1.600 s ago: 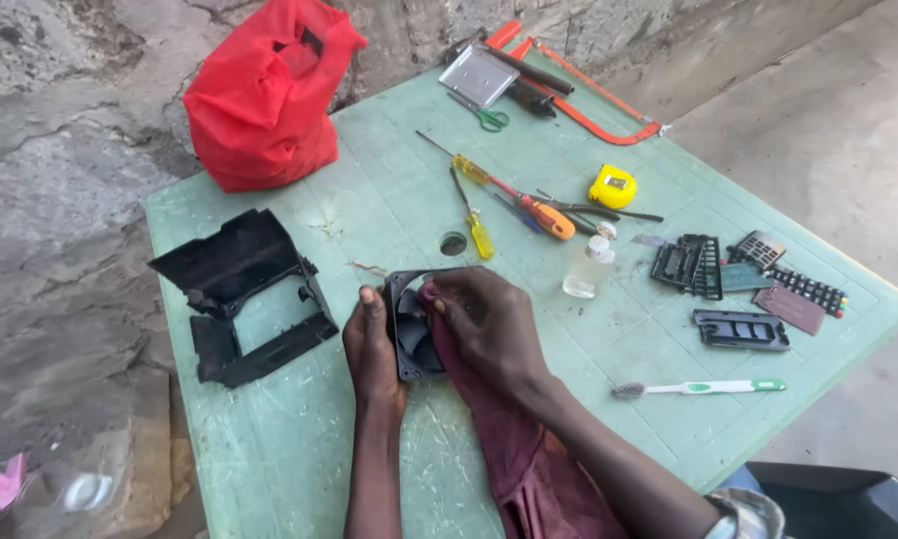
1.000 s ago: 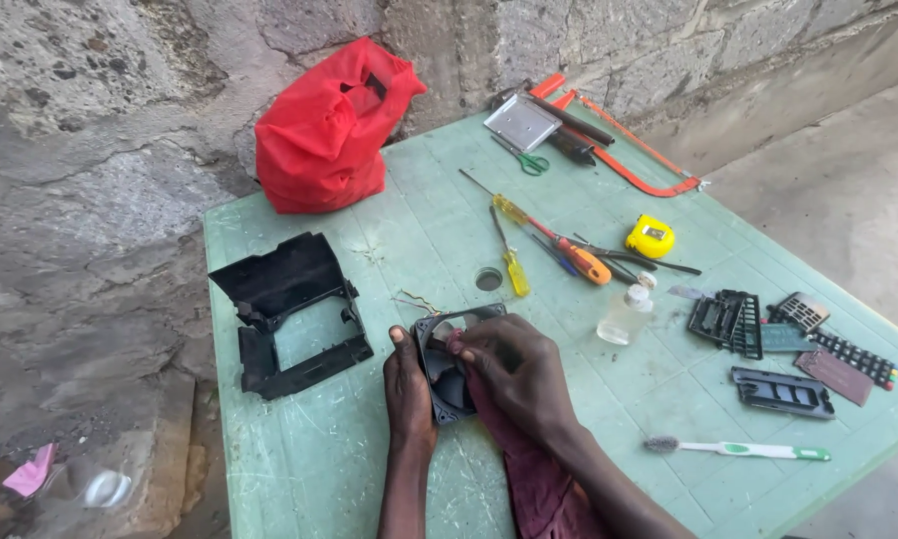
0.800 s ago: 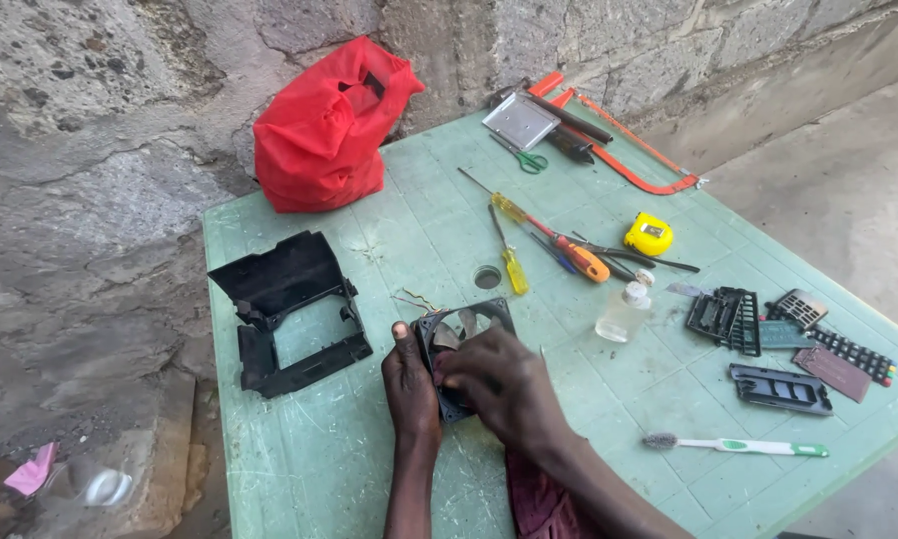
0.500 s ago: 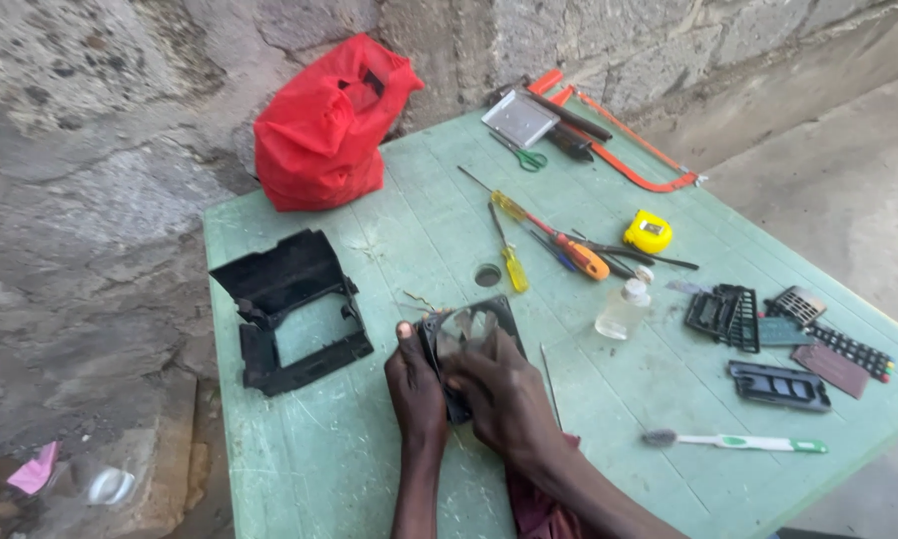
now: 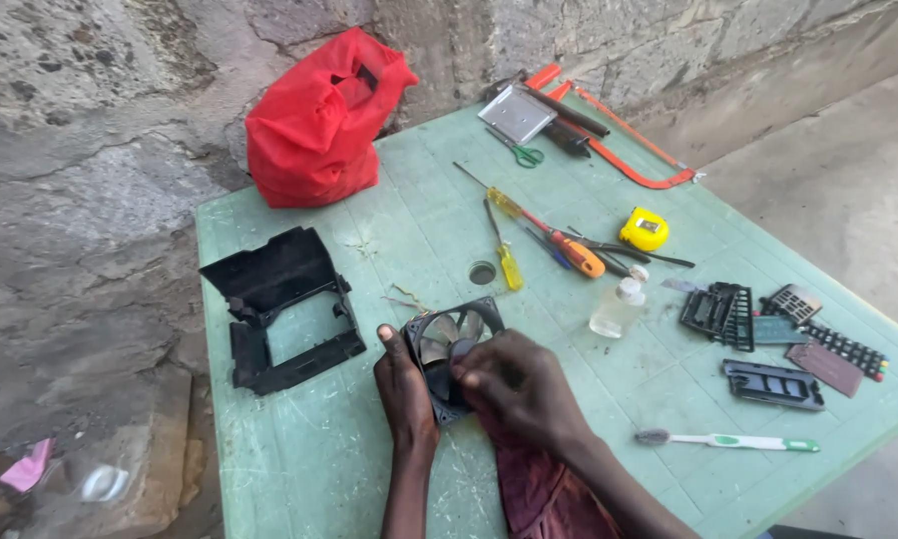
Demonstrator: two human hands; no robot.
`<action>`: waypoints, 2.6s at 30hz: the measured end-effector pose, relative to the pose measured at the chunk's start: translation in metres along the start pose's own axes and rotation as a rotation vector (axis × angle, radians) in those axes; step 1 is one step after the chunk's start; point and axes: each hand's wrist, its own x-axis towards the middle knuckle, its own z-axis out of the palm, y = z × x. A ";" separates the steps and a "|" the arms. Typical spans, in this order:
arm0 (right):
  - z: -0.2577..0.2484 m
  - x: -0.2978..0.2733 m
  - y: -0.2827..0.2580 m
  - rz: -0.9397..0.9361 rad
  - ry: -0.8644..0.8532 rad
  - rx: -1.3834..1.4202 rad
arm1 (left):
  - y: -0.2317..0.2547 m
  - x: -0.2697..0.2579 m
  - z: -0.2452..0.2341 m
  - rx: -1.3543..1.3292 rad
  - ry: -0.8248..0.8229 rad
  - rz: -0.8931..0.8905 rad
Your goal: Cleaning a small electronic fan using a cloth and a small tool to remove dust from the blades and housing.
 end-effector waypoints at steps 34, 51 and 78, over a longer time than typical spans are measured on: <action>0.042 -0.010 0.004 -0.174 0.311 -0.471 | 0.012 -0.013 0.009 0.105 0.064 0.004; 0.057 0.001 0.003 -0.185 0.147 -0.464 | -0.021 0.003 0.002 -0.086 0.066 0.175; 0.027 -0.028 -0.047 0.366 -0.335 -0.738 | -0.029 0.008 0.003 -0.040 -0.008 0.250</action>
